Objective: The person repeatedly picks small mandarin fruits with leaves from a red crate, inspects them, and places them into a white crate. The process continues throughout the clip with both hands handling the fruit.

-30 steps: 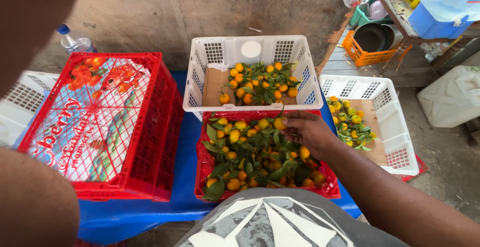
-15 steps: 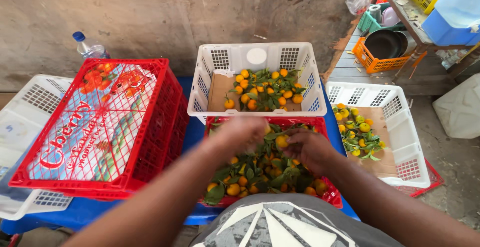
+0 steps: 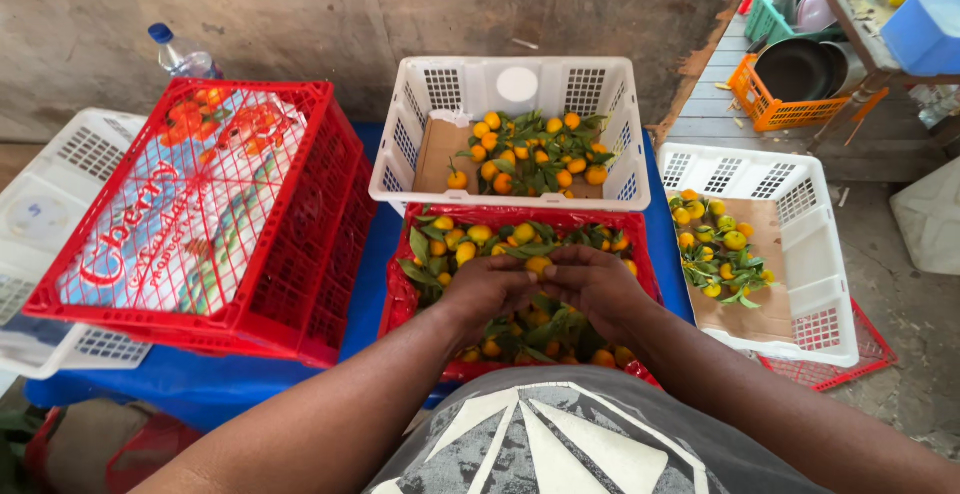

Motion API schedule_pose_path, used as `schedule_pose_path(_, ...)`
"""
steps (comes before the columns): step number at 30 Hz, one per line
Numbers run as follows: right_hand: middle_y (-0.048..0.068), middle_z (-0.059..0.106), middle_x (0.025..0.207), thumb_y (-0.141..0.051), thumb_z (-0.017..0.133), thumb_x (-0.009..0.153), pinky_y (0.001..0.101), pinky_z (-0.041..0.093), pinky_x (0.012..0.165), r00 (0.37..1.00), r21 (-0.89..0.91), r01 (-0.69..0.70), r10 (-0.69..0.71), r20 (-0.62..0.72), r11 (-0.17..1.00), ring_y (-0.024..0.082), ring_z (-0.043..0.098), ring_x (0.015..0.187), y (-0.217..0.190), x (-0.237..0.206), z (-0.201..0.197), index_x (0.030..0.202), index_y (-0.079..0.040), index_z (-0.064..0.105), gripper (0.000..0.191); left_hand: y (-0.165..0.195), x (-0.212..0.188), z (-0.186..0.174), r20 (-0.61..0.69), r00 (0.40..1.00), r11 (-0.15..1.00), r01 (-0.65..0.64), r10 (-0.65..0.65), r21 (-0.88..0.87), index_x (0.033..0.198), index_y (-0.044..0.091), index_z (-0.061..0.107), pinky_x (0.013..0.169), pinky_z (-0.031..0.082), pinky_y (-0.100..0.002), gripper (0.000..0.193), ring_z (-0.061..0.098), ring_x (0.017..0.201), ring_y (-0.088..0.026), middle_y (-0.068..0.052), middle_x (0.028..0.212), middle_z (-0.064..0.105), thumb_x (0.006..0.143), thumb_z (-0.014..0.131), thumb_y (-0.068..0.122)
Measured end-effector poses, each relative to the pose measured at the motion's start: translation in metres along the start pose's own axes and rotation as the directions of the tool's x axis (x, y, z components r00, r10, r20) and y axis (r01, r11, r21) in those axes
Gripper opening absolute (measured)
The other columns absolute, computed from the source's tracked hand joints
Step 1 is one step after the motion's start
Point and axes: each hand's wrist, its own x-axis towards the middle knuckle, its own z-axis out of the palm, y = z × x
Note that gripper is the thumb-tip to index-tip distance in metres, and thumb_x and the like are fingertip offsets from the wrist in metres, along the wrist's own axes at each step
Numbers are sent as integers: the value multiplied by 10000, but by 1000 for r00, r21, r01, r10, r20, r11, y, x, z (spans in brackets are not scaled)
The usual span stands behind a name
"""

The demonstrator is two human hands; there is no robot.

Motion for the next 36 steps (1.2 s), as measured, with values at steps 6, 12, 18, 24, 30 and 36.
schedule_pose_path(6,136,715,1206,-19,573,894,379,580,948,989,23,-54,50,140,998,248,722,1099,-6,-1,-20,1279,44,619,393,-2,-12,11,-110,994,997,12,-21,-78,1256,49,626,890,530,-356,407,713,1054,-193,-66,1125,729,895,725,206)
schedule_pose_path(12,116,771,1137,-171,655,903,377,579,899,973,-857,112,-230,-8,503,254,751,1048,-6,9,-38,1176,-103,738,294,2,-16,-11,-231,970,909,-30,-74,-416,1115,84,604,852,611,-383,256,714,1051,-272,-80,1129,682,875,676,137)
schedule_pose_path(18,136,746,1065,-291,655,895,450,554,899,930,-953,301,-227,287,28,327,706,1024,12,20,-8,996,-113,767,233,1,-20,-43,-284,954,912,-30,-96,-409,1124,117,636,701,517,-310,281,646,859,-189,-55,1011,653,856,707,164)
schedule_pose_path(24,163,724,1086,-450,726,853,479,546,937,996,-980,37,-78,53,-196,347,689,1073,14,29,17,1011,-85,759,399,0,-18,-67,-241,950,908,88,-201,-410,1151,173,666,706,525,-304,302,638,861,-174,-42,1001,654,849,669,181)
schedule_pose_path(30,162,723,1098,-449,746,828,468,557,930,985,-987,-138,-113,-128,-88,351,702,1058,27,33,21,1001,-71,769,416,4,-6,-85,-77,958,867,215,-278,-450,984,115,655,676,537,-325,296,656,840,-193,-49,911,669,882,594,386)
schedule_pose_path(36,105,719,1068,-244,821,709,402,564,808,914,-908,76,-393,-101,411,280,698,911,26,29,7,1071,-66,730,414,12,10,-84,6,973,973,232,-232,8,1009,132,652,680,477,-302,257,591,816,-111,15,871,614,904,731,353)
